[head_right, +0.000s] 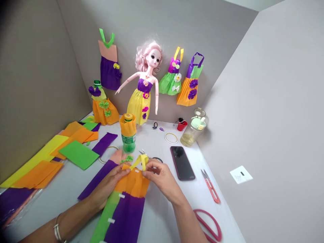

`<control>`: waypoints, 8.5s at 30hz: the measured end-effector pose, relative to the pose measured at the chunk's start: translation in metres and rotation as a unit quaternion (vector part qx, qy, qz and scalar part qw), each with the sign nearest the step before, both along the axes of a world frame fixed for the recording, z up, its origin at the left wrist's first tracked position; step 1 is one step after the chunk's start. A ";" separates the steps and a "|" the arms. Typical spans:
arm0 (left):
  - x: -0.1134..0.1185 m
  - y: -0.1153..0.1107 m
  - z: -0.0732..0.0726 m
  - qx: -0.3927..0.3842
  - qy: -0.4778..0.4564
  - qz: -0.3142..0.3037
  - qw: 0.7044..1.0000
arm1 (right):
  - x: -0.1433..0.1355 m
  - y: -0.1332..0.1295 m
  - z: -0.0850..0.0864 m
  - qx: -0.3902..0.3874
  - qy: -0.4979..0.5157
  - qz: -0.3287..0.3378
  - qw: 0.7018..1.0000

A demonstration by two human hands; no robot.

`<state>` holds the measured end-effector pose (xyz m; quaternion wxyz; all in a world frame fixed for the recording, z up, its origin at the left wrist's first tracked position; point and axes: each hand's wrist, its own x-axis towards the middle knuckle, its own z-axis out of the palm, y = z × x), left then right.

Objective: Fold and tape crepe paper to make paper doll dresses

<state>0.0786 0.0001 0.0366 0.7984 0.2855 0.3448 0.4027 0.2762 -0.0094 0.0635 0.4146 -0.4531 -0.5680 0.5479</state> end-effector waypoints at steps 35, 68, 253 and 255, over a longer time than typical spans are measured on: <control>0.000 -0.002 0.004 -0.016 -0.002 0.006 1.000 | -0.008 0.004 -0.013 0.001 -0.033 -0.084 0.996; 0.000 0.001 -0.003 0.056 -0.013 -0.004 0.998 | -0.009 0.001 -0.007 -0.067 0.031 -0.057 0.996; -0.005 0.013 0.076 0.147 -0.079 0.013 0.986 | 0.017 0.004 0.114 0.148 -0.147 -0.158 0.965; -0.008 0.022 0.087 0.175 -0.075 0.008 0.982 | 0.015 0.014 0.118 0.134 -0.116 -0.114 0.977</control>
